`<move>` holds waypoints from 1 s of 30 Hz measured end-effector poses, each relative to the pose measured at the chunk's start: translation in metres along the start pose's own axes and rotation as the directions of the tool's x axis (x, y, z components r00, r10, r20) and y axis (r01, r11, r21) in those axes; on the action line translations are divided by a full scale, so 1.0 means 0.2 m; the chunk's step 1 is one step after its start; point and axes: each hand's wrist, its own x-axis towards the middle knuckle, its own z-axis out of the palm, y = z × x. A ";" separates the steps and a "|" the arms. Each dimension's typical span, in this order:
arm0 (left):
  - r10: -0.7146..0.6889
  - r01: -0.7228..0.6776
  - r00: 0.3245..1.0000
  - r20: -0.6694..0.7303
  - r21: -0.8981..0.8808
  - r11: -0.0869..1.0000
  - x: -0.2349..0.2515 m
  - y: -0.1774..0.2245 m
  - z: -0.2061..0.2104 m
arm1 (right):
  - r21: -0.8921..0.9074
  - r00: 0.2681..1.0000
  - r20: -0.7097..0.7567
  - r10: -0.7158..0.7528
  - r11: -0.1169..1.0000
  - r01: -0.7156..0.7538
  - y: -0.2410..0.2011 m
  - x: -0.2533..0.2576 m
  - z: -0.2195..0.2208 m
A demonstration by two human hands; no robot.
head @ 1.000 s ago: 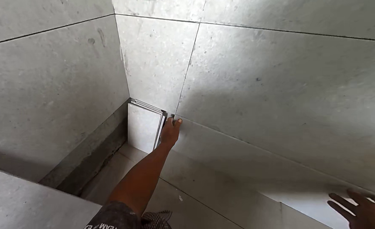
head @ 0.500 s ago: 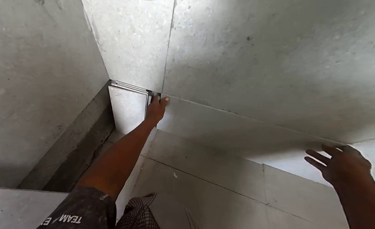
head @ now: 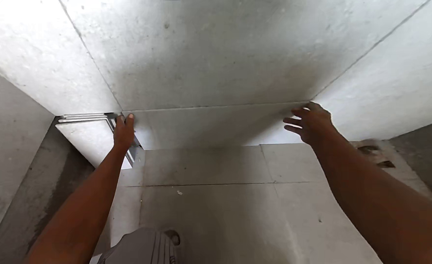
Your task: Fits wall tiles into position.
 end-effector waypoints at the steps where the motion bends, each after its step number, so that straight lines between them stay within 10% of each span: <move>1: 0.000 0.000 1.000 0.001 -0.004 1.000 0.00 0.00 0.00 | 0.005 1.000 0.004 -0.005 1.000 0.005 0.00 0.00 0.00; 30: -0.027 0.025 0.999 -0.039 -0.070 0.997 -0.05 0.02 0.03 | -0.021 0.998 0.066 -0.003 1.000 0.004 0.04 0.11 -0.10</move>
